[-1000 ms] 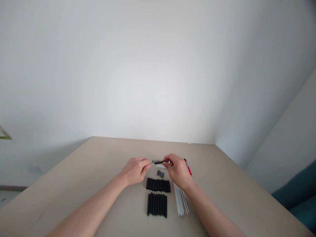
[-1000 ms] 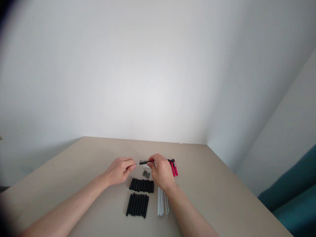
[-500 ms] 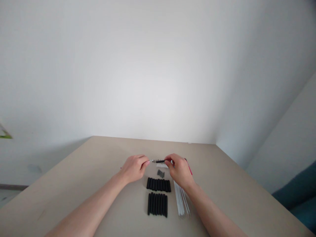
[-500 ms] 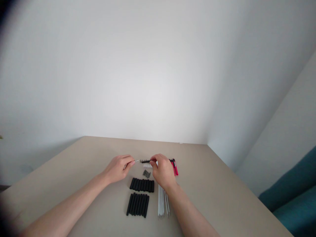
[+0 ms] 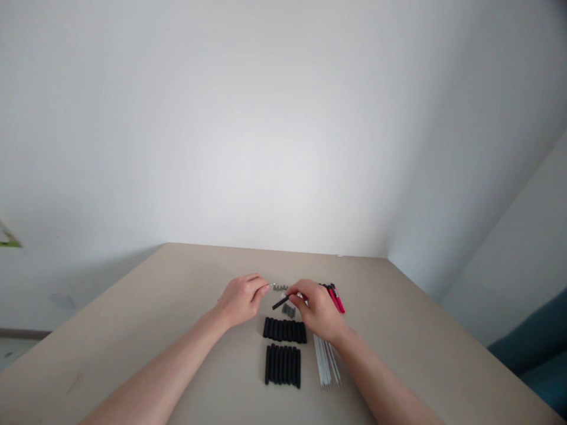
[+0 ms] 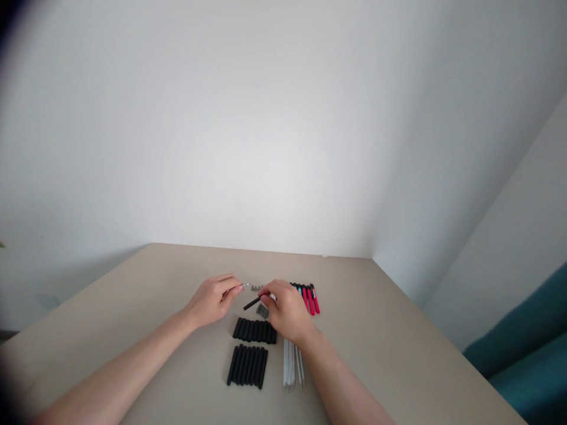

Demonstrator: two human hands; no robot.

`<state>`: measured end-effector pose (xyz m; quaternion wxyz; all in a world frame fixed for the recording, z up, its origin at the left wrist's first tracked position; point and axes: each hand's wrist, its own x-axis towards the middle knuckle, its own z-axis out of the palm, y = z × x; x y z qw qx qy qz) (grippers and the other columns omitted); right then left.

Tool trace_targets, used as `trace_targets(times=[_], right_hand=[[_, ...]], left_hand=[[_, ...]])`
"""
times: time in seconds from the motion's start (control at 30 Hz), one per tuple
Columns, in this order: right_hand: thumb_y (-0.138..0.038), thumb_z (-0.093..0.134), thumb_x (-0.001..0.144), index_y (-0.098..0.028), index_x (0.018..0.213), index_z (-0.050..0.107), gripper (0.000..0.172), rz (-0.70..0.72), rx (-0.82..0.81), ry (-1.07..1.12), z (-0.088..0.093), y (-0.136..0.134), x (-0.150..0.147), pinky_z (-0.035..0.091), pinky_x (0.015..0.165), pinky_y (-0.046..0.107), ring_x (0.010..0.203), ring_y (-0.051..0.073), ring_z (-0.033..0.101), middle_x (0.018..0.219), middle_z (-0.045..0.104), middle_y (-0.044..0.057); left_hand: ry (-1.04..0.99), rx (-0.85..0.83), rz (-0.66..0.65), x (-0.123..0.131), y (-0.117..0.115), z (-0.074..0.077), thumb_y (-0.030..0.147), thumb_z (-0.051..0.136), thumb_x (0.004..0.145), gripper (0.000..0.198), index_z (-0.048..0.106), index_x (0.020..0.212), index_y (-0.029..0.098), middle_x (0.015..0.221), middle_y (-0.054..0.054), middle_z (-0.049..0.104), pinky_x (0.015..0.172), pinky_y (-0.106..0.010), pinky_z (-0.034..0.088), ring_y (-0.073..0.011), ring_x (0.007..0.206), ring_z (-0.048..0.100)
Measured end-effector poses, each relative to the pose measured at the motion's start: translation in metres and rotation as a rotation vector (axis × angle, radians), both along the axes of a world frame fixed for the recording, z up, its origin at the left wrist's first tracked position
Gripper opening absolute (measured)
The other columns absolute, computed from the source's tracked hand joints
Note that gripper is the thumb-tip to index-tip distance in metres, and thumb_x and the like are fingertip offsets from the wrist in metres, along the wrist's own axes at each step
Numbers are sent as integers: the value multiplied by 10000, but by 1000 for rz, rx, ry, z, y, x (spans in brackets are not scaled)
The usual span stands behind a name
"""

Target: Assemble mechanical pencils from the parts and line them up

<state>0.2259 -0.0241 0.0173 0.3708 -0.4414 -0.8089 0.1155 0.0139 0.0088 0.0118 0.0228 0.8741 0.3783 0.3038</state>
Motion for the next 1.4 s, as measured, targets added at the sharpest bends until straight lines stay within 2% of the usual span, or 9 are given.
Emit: trace_targets(times=[0.23, 0.43, 0.53, 0.8, 1.03, 1.17, 1.23, 1.3, 1.4], right_hand=[[-91, 566, 800, -202, 838, 658, 149, 238, -30, -42, 8, -18, -15, 421, 780, 284, 882, 166, 552, 893, 615, 34], [-173, 629, 792, -196, 775, 648, 34, 297, -28, -40, 12, -22, -17, 423, 777, 281, 855, 163, 563, 855, 624, 26], [-211, 638, 796, -193, 761, 632, 39, 348, -11, -44, 14, -24, -18, 417, 779, 277, 833, 153, 568, 847, 638, 19], [-256, 639, 779, -200, 799, 632, 60, 521, 39, -255, 14, -42, -37, 408, 736, 258, 863, 166, 565, 935, 661, 19], [-273, 627, 783, -203, 809, 625, 75, 551, 80, -374, 3, -43, -46, 391, 687, 257, 797, 162, 553, 817, 661, 5], [-236, 583, 817, -210, 839, 636, 63, 570, 86, -340, 2, -40, -45, 398, 697, 255, 793, 160, 547, 800, 661, 3], [-133, 529, 816, -207, 889, 637, 150, 525, 74, -293, 3, -36, -41, 404, 721, 256, 826, 162, 542, 850, 664, 10], [-18, 485, 745, -206, 912, 640, 296, 460, 76, -254, 4, -33, -35, 406, 716, 263, 830, 169, 527, 892, 668, 12], [39, 446, 662, -203, 899, 654, 398, 423, 56, -235, 5, -30, -29, 406, 735, 275, 818, 174, 514, 912, 670, 9]], left_hand=[[5, -12, 9, 1, 1, -2, 208, 393, 916, 260, 590, 750, 185, 732, -23, 591, 635, -232, 391, -136, 692, 549], [-6, -17, 10, 2, 2, -4, 205, 402, 917, 258, 591, 742, 182, 727, -21, 591, 624, -226, 380, -129, 681, 544], [-7, -28, 12, 2, 2, -3, 221, 398, 923, 272, 587, 732, 179, 716, -19, 586, 623, -224, 377, -127, 677, 541], [-4, -34, 11, 1, 2, -1, 230, 379, 926, 291, 611, 758, 176, 743, -19, 603, 639, -230, 389, -126, 694, 539], [6, -41, 2, 4, 4, 2, 223, 386, 917, 274, 622, 783, 181, 772, -25, 620, 647, -226, 402, -129, 709, 556], [-2, -30, 4, 4, 4, 1, 231, 391, 917, 281, 628, 773, 182, 758, -24, 619, 635, -226, 399, -126, 691, 548], [-7, -24, 8, 2, 3, -1, 236, 390, 920, 287, 625, 764, 180, 748, -23, 614, 630, -227, 397, -125, 684, 544], [-13, -17, 9, 0, 2, -3, 237, 384, 925, 291, 618, 761, 179, 744, -24, 608, 625, -228, 394, -126, 682, 543], [-24, -15, 6, -1, 2, -4, 232, 379, 930, 289, 609, 763, 179, 744, -24, 602, 624, -228, 390, -129, 687, 546]])
